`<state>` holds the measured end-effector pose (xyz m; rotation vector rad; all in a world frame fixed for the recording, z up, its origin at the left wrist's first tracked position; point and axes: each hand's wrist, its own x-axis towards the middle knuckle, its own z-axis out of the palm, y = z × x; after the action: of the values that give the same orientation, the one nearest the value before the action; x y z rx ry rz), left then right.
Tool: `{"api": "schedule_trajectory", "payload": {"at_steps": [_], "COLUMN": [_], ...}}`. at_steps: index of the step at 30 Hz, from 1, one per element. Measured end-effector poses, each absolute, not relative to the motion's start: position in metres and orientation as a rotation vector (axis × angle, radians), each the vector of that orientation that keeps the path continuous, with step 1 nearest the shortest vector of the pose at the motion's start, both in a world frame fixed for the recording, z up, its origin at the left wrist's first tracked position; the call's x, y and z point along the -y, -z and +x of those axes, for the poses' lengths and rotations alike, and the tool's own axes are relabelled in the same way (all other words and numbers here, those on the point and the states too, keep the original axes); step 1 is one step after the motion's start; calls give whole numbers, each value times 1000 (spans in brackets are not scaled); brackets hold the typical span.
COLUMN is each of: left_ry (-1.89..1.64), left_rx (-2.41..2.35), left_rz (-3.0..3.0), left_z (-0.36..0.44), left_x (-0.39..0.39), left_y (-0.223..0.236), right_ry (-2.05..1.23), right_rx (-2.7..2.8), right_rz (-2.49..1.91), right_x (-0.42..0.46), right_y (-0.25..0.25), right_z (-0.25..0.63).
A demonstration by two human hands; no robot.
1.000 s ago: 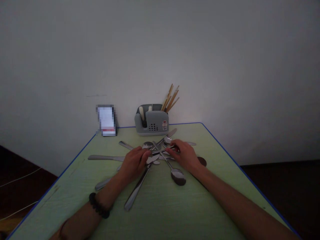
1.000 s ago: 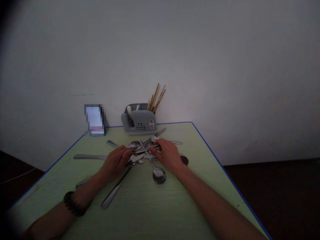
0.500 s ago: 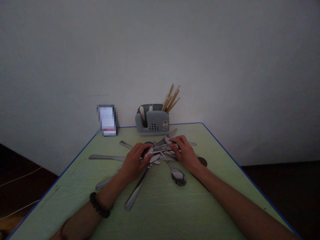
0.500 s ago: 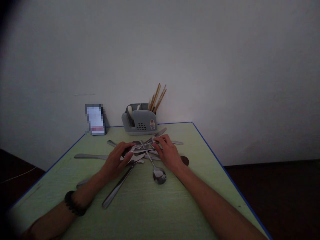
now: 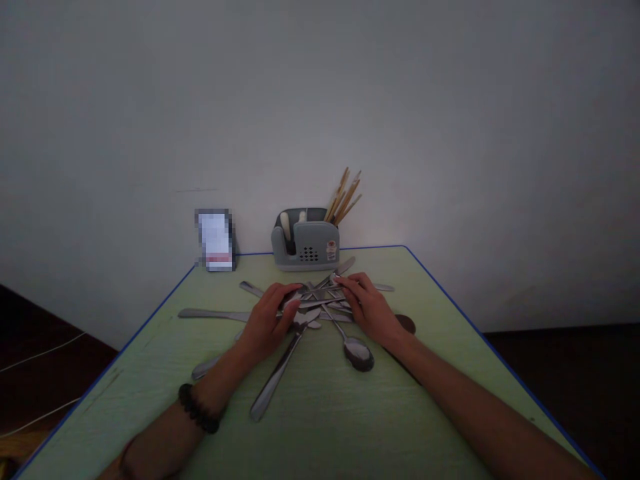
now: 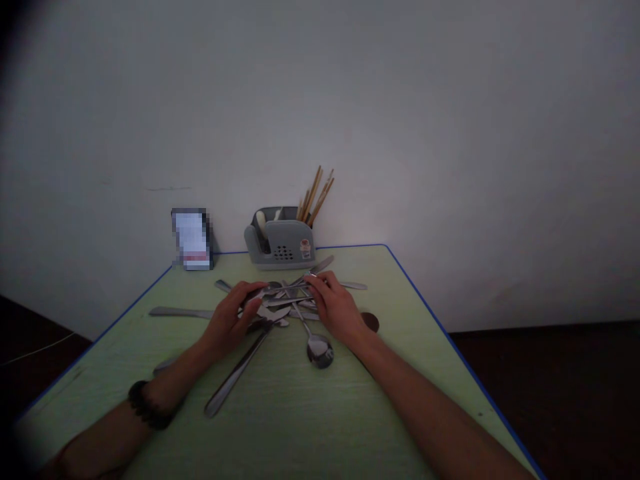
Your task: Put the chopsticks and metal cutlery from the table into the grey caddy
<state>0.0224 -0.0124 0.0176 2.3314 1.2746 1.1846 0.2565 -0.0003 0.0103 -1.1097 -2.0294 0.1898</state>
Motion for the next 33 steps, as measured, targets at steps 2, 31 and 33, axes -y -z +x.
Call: {"api": "schedule_trajectory", "payload": {"at_steps": [2, 31, 33], "left_ry": [-1192, -1182, -1176], "left_rx": [-1278, -1363, -1359], "left_rz": [2335, 2235, 2230], "left_z": [23, 18, 17], "left_x": [12, 9, 9], "left_y": [-18, -16, -16], "right_ry": [-193, -203, -201], "right_rx": [2043, 2138, 2133], "right_rz": [-1111, -1126, -1128], "right_x": [0, 4, 4], "right_y": [-10, -15, -15], "right_z": [257, 258, 258]}}
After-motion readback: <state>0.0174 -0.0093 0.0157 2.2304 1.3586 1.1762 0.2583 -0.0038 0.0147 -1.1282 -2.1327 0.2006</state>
